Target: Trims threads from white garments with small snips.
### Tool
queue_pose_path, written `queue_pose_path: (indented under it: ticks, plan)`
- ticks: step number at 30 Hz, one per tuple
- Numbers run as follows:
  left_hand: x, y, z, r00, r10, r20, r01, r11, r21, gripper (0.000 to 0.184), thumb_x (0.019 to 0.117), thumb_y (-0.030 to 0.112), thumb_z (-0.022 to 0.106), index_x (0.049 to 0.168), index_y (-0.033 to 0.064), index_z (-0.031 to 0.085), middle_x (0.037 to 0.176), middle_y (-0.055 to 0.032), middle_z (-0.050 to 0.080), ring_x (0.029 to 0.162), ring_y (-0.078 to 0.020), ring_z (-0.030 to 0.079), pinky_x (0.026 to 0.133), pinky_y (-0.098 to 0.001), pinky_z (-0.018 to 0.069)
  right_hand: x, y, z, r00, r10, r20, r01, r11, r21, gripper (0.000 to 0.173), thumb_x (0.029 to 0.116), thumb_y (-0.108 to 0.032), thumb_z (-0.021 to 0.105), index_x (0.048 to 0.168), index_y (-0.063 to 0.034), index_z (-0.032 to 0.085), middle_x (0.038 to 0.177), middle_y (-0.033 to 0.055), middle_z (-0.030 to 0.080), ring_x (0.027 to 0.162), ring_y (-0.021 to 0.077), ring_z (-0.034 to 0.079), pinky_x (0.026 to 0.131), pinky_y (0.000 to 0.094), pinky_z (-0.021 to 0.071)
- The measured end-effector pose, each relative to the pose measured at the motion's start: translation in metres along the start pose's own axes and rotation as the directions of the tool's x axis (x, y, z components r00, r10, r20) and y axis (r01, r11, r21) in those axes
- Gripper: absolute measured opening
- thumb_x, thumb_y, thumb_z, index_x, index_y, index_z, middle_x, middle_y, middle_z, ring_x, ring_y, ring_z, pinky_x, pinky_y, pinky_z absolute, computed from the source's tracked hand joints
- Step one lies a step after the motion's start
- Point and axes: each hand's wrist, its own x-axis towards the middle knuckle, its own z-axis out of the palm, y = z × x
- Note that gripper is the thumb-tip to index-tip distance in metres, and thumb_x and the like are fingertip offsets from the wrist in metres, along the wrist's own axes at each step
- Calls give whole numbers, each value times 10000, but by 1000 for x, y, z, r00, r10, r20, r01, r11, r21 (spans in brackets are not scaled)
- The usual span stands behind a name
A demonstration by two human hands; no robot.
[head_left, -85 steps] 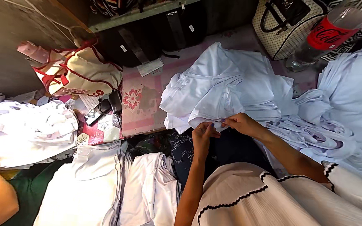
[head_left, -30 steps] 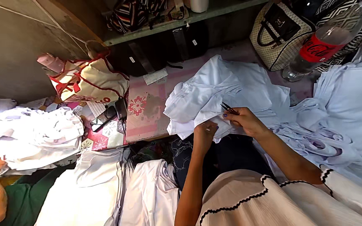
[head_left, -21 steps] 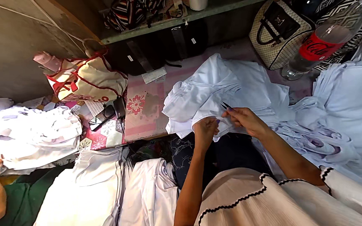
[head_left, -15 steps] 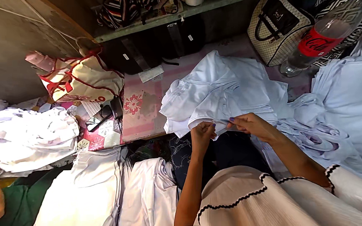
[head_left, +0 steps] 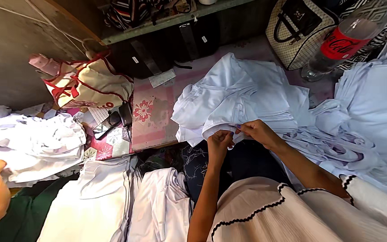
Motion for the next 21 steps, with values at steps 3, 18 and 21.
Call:
queue_pose_path:
  ticks: [3,18,21]
  plan:
    - [-13,14,-16,898,-152,413,-8,933,360,208,983,108,647,1035,-76,730,833,-124,741,699,-151,712,725,-338,615,-3,4,-10,1000,-4,20,5,1000,-29,301,1070,-223,547,941,-42,750,626,-97,484,536,-26,388,539,171,341]
    - [-14,8,-15,878,-72,474,-190,856,482,180,966,85,642,964,-59,749,855,-153,734,734,-219,712,747,-409,602,-29,6,-34,996,-74,51,78,993,-84,336,1079,-257,509,943,-67,750,598,-129,439,514,-42,363,520,166,326]
    - [-37,14,-7,953,39,302,-226,753,618,219,909,188,745,962,-24,748,952,-183,720,869,-322,714,781,-523,577,-31,0,-34,998,-57,38,58,998,-24,366,1099,-267,454,984,-65,738,604,-137,427,508,-43,361,511,155,326]
